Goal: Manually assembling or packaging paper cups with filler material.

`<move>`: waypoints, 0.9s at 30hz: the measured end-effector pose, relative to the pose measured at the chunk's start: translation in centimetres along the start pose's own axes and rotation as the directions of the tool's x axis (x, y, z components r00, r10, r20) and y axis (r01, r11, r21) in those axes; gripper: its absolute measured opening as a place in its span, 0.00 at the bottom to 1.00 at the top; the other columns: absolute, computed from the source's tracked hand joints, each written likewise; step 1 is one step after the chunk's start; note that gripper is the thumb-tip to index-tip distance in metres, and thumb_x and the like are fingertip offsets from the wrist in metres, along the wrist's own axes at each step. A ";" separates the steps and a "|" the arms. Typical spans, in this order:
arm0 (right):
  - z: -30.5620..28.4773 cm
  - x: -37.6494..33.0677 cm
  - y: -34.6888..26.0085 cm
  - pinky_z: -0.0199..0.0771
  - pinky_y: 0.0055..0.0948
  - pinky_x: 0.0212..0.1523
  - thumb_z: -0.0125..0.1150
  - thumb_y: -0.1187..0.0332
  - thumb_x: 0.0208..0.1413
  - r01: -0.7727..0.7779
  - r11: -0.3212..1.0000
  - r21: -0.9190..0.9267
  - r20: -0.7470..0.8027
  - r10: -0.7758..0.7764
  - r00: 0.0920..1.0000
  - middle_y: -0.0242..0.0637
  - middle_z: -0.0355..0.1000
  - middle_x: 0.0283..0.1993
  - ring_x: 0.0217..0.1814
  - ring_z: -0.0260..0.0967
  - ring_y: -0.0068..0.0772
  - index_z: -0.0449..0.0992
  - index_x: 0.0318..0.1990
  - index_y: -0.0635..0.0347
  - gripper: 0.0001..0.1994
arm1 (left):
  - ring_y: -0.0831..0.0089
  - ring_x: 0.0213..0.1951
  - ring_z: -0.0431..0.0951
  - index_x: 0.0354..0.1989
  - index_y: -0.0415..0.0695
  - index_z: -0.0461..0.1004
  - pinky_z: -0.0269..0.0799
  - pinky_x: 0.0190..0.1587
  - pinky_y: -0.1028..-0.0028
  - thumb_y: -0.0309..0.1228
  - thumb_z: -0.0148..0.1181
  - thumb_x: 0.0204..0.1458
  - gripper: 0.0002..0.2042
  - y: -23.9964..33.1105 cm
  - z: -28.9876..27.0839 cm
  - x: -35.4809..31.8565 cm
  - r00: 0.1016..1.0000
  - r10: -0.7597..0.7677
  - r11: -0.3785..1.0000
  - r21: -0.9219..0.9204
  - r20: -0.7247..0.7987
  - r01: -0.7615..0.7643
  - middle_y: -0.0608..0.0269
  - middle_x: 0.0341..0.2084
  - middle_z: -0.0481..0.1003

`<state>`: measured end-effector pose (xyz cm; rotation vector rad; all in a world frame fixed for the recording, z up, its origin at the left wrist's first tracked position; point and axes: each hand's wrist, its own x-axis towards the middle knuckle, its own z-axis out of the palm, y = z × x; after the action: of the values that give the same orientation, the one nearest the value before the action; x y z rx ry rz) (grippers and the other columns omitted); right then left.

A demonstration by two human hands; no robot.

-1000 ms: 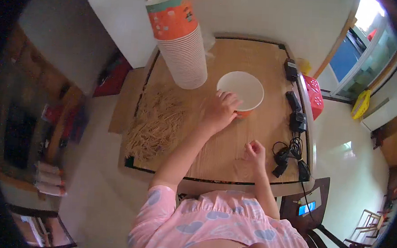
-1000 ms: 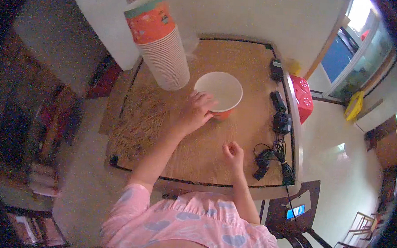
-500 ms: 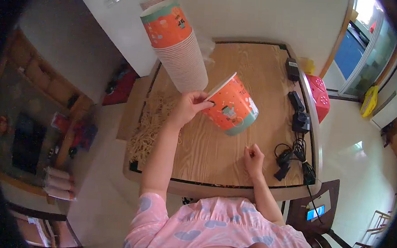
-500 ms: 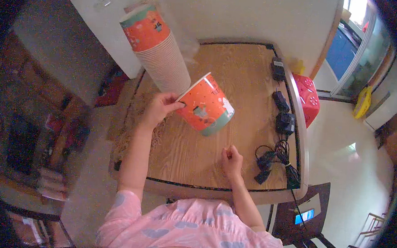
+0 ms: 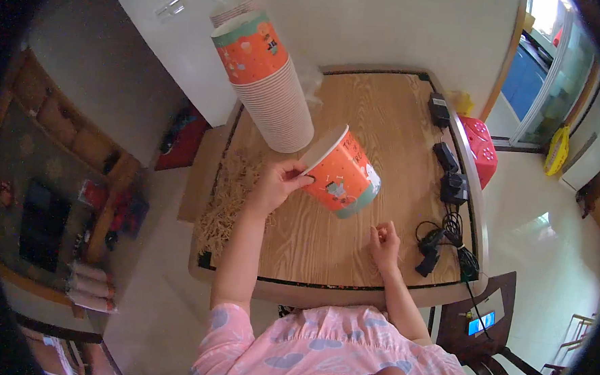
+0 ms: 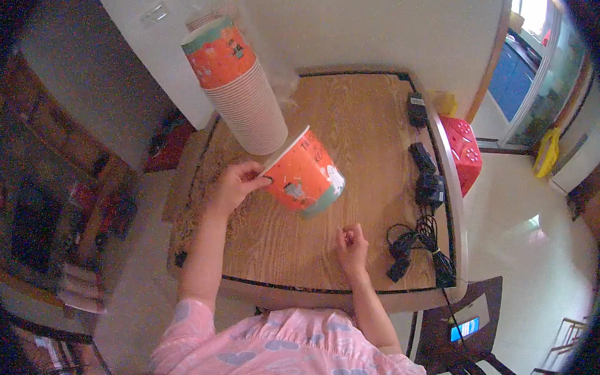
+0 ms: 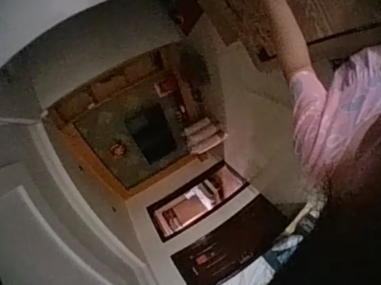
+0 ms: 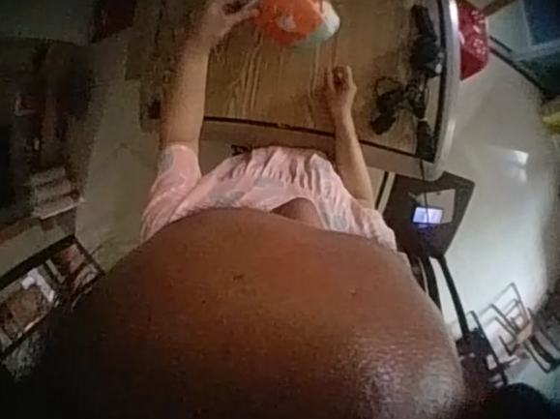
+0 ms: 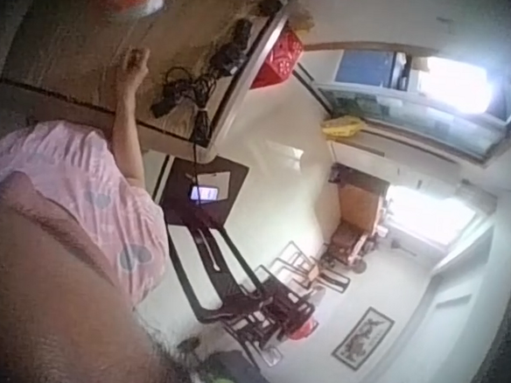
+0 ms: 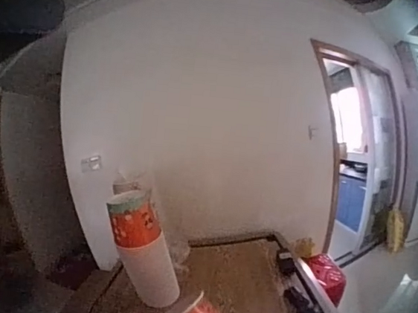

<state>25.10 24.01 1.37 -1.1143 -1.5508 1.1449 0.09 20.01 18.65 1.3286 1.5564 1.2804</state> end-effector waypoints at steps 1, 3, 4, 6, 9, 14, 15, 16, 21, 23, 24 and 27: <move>0.0 0.0 -0.2 0.59 0.21 0.20 0.55 0.71 0.53 0.001 1.000 0.003 0.004 -0.001 1.000 0.33 0.62 0.16 0.19 0.53 0.17 0.64 0.28 0.62 0.07 | 0.83 0.32 0.73 0.34 0.37 0.74 0.68 0.37 0.81 0.21 0.59 0.45 0.07 -0.4 0.1 -0.4 1.000 0.011 0.999 -0.031 -0.011 -0.011 0.69 0.28 0.75; 0.0 -0.1 -0.4 0.60 0.20 0.20 0.54 0.72 0.53 0.041 0.998 0.056 0.006 -0.042 0.999 0.32 0.64 0.17 0.20 0.55 0.14 0.67 0.31 0.61 0.04 | 0.83 0.32 0.73 0.34 0.37 0.74 0.68 0.38 0.81 0.21 0.59 0.45 0.07 -0.4 0.3 -0.8 0.999 0.020 0.998 -0.059 -0.027 -0.021 0.69 0.27 0.75; -0.1 0.0 -0.1 0.60 0.20 0.20 0.54 0.72 0.53 0.041 0.997 0.059 0.010 -0.042 0.999 0.32 0.64 0.17 0.20 0.55 0.14 0.67 0.31 0.61 0.04 | 0.83 0.31 0.72 0.34 0.37 0.74 0.68 0.37 0.82 0.22 0.60 0.45 0.07 -0.1 0.5 -1.0 1.000 0.015 0.999 -0.031 -0.027 -0.015 0.69 0.27 0.74; -0.3 0.1 0.6 0.60 0.20 0.21 0.54 0.72 0.53 0.037 0.999 0.032 0.054 -0.038 0.998 0.32 0.66 0.17 0.20 0.56 0.14 0.68 0.32 0.60 0.03 | 0.84 0.31 0.72 0.34 0.38 0.75 0.67 0.37 0.82 0.22 0.60 0.45 0.07 -0.1 0.5 -1.1 0.999 0.007 1.000 -0.001 -0.034 -0.007 0.70 0.27 0.74; -0.5 0.3 0.5 0.60 0.20 0.21 0.54 0.72 0.53 0.016 1.000 0.010 0.060 -0.016 0.998 0.31 0.64 0.16 0.20 0.56 0.14 0.68 0.32 0.60 0.03 | 0.84 0.31 0.72 0.35 0.38 0.75 0.67 0.36 0.82 0.22 0.61 0.44 0.08 -0.9 0.5 -0.9 0.999 0.010 0.997 -0.075 -0.033 -0.012 0.70 0.27 0.74; -0.2 0.2 0.6 0.57 0.18 0.20 0.53 0.73 0.53 0.035 0.999 -0.008 0.060 -0.034 0.998 0.28 0.62 0.17 0.20 0.55 0.13 0.68 0.32 0.62 0.02 | 0.81 0.31 0.73 0.36 0.36 0.74 0.68 0.35 0.80 0.26 0.55 0.50 0.08 -0.1 1.0 -0.4 0.980 -0.127 0.991 -0.054 -0.152 0.120 0.67 0.28 0.75; -0.1 0.1 0.4 0.55 0.16 0.19 0.52 0.74 0.54 0.044 0.998 0.037 0.039 -0.045 0.998 0.26 0.61 0.17 0.19 0.54 0.11 0.68 0.32 0.63 0.02 | 0.81 0.31 0.73 0.36 0.36 0.74 0.68 0.35 0.80 0.26 0.55 0.50 0.08 -0.1 1.1 -0.2 0.977 -0.131 0.991 -0.056 -0.167 0.123 0.67 0.28 0.75; 0.0 0.1 0.3 0.55 0.16 0.19 0.52 0.74 0.54 0.047 0.998 0.039 0.055 -0.049 0.997 0.26 0.61 0.17 0.19 0.54 0.11 0.68 0.32 0.63 0.02 | 0.80 0.31 0.73 0.37 0.35 0.74 0.69 0.35 0.79 0.27 0.54 0.51 0.09 -0.2 1.1 0.1 0.970 -0.187 0.969 -0.190 -0.157 0.156 0.65 0.29 0.75; -0.2 0.0 0.6 0.56 0.15 0.20 0.53 0.73 0.54 -0.015 0.996 0.087 0.101 0.006 0.995 0.24 0.62 0.17 0.20 0.56 0.11 0.68 0.31 0.63 0.03 | 0.76 0.32 0.75 0.37 0.31 0.72 0.71 0.36 0.76 0.27 0.52 0.52 0.11 -1.7 0.4 1.3 0.969 -0.241 0.874 -0.446 -0.056 0.192 0.60 0.31 0.75; -0.1 0.0 0.5 0.57 0.16 0.20 0.53 0.72 0.54 -0.005 0.999 0.047 0.098 0.000 0.995 0.26 0.63 0.18 0.21 0.56 0.12 0.68 0.32 0.62 0.03 | 0.76 0.34 0.75 0.36 0.33 0.73 0.71 0.38 0.76 0.28 0.53 0.52 0.10 -1.9 0.3 1.4 0.966 -0.256 0.853 -0.475 -0.020 0.216 0.59 0.31 0.75; -0.1 0.0 0.5 0.58 0.17 0.21 0.53 0.72 0.54 0.002 1.000 0.006 0.086 -0.002 0.996 0.28 0.65 0.19 0.22 0.56 0.12 0.69 0.32 0.61 0.03 | 0.76 0.34 0.75 0.36 0.33 0.73 0.71 0.38 0.76 0.28 0.53 0.52 0.10 -2.0 0.3 1.5 0.966 -0.257 0.851 -0.478 -0.023 0.215 0.59 0.31 0.75; -0.3 -0.1 0.7 0.58 0.17 0.22 0.52 0.71 0.54 0.003 1.000 0.016 0.074 -0.004 0.997 0.27 0.66 0.20 0.22 0.56 0.13 0.69 0.33 0.60 0.03 | 0.76 0.32 0.75 0.35 0.34 0.73 0.71 0.37 0.76 0.28 0.53 0.52 0.09 -2.0 0.6 1.9 0.969 -0.245 0.852 -0.473 0.020 0.225 0.60 0.31 0.75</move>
<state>25.51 24.14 0.70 -1.0690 -1.5972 1.2061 -0.26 22.06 16.73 0.7788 1.2712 1.4189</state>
